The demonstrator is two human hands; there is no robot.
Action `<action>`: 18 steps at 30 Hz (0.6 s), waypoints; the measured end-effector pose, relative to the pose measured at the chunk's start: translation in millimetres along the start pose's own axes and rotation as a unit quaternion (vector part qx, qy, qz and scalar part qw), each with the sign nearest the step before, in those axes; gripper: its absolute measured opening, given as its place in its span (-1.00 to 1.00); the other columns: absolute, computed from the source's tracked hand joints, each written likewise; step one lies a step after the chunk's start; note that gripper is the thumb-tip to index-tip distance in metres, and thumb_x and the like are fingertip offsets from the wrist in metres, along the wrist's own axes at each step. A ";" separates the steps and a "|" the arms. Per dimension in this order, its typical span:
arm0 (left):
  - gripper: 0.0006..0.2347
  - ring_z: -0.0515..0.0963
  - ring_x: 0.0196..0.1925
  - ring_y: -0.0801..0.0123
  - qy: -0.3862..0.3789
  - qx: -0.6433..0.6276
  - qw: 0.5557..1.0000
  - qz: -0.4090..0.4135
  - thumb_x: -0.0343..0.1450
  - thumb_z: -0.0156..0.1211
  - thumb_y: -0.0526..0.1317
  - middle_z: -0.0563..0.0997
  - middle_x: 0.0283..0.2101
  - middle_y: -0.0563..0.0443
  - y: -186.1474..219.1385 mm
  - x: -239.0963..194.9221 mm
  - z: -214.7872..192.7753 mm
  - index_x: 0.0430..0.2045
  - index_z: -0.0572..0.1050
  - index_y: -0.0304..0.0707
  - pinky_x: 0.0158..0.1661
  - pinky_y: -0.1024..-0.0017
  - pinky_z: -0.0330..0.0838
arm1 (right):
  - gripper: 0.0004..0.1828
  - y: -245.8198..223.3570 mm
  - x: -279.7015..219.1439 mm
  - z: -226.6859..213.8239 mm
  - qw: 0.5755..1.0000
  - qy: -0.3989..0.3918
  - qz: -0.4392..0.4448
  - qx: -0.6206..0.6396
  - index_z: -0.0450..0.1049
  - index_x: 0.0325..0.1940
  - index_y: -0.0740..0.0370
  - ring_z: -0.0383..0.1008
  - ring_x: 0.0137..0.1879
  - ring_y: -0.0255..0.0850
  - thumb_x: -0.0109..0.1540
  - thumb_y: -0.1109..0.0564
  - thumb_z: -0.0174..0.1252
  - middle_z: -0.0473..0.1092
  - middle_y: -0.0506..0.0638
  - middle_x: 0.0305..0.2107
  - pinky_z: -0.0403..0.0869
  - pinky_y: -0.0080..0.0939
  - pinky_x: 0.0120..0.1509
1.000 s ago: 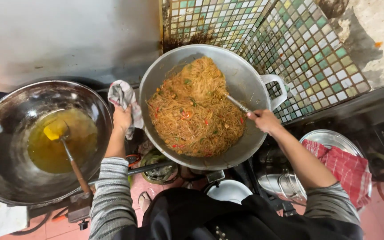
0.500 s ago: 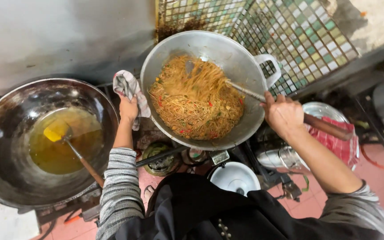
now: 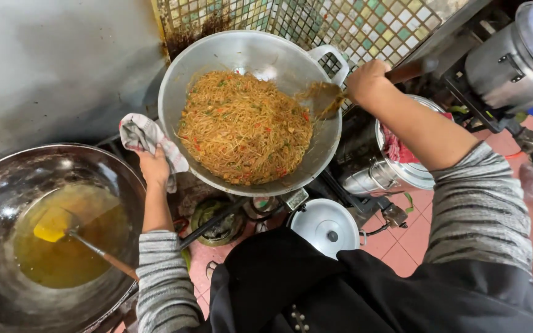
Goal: Stirring and cooking large quantities of noodles and meat stew in industrial woks and pots in a commercial kitchen environment.
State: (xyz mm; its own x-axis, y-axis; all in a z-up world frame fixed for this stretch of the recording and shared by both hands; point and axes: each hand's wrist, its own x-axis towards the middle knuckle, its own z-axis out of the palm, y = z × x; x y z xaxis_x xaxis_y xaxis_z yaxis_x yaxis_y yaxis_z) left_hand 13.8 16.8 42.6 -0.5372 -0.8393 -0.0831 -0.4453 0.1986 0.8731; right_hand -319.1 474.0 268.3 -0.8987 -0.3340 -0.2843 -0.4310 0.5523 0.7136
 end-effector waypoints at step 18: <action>-0.70 0.59 0.00 0.04 -0.012 -0.054 0.996 0.070 0.51 0.15 -0.24 0.61 -0.02 -0.37 -5.0 -0.1 -2.2 0.00 0.43 -0.61 0.09 0.26 0.38 | -0.38 -167.3 96.4 81.4 0.873 -0.087 -0.080 0.474 0.61 -0.11 0.30 0.49 -0.21 0.07 0.29 -0.35 0.11 0.50 0.19 -0.30 0.43 0.09 -0.13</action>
State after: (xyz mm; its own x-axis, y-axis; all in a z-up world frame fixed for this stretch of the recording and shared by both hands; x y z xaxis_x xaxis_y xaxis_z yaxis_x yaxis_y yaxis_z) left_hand 17.6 14.8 39.3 -0.6067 -0.7942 0.0329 -0.2850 0.2559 0.9237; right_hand -340.2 411.6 69.4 -0.7838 -0.3895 -0.4836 -0.3522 0.9203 -0.1704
